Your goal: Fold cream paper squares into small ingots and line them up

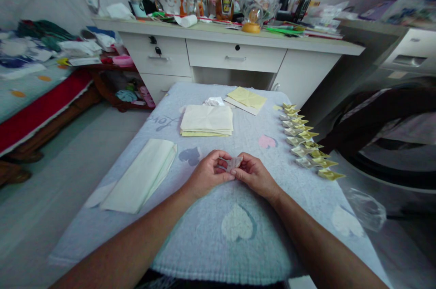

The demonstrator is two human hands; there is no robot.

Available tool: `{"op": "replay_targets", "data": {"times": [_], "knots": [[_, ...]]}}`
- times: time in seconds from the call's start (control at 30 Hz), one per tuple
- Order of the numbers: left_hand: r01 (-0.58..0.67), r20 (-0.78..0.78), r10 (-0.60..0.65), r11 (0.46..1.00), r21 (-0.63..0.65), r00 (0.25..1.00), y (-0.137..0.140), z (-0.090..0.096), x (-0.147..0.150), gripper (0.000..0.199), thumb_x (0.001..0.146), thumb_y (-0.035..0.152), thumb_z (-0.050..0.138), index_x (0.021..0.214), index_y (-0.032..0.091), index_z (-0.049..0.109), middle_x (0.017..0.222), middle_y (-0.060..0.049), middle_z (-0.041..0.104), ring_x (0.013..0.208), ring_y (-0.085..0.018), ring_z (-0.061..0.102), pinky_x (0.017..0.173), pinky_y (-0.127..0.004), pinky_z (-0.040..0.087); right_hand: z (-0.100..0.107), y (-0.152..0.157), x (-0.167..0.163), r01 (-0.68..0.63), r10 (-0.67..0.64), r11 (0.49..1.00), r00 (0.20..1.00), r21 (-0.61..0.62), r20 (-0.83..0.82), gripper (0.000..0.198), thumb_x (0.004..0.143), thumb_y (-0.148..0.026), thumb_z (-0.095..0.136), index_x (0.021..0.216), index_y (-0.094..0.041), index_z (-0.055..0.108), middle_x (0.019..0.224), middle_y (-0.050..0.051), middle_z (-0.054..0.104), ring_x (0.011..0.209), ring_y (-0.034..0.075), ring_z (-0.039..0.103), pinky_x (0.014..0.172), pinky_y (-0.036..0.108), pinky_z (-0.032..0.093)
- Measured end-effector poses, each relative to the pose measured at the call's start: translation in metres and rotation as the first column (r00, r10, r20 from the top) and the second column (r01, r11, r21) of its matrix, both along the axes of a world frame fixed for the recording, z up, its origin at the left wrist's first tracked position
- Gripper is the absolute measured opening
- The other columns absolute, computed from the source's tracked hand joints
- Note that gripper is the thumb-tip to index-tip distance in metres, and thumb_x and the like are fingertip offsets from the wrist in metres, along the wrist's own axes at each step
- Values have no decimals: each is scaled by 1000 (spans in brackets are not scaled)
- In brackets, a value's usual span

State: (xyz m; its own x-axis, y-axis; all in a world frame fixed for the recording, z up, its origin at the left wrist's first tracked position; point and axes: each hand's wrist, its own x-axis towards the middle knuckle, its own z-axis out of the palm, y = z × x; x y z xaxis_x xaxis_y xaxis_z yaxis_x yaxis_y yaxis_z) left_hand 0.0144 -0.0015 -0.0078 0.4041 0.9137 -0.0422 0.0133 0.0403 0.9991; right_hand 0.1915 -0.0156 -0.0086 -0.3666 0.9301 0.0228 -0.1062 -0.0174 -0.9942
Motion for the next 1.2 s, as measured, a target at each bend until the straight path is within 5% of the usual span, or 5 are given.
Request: {"op": "replay_targets", "data": {"times": [0.47, 0.67, 0.87, 1.2], "knots": [[-37, 18, 38, 999, -29, 999, 0, 4, -2, 42, 68, 27, 76, 103, 18, 55, 97, -5, 65, 90, -17, 62, 76, -27, 49, 2, 0, -1, 58, -60, 997, 997, 47, 38, 32, 78, -43, 71, 76, -20, 50, 68, -4, 49, 61, 10, 44, 58, 23, 35], [-67, 114, 78, 993, -95, 990, -1, 3, 1, 37, 71, 26, 73, 102, 18, 54, 91, -2, 65, 78, -13, 63, 67, -23, 48, 3, -2, -3, 211, -238, 955, 964, 208, 119, 17, 81, -27, 64, 83, -22, 48, 73, -4, 47, 63, 11, 44, 58, 23, 37], [-84, 156, 99, 992, -99, 983, -1, 8, 3, 26, 73, 25, 70, 93, 16, 56, 82, 0, 65, 74, -12, 62, 69, -23, 47, 12, -5, -3, 148, -292, 855, 929, 497, 227, 17, 81, -13, 55, 94, -22, 63, 92, 4, 50, 83, 16, 50, 69, 28, 42], [-78, 208, 120, 977, -200, 971, -1, 8, 1, 19, 76, 28, 64, 92, 18, 59, 84, -1, 64, 74, -14, 62, 64, -26, 51, 7, -6, -1, 144, -291, 846, 932, 514, 218, 28, 80, -11, 55, 99, -25, 68, 99, 5, 51, 92, 18, 55, 79, 32, 47]]}}
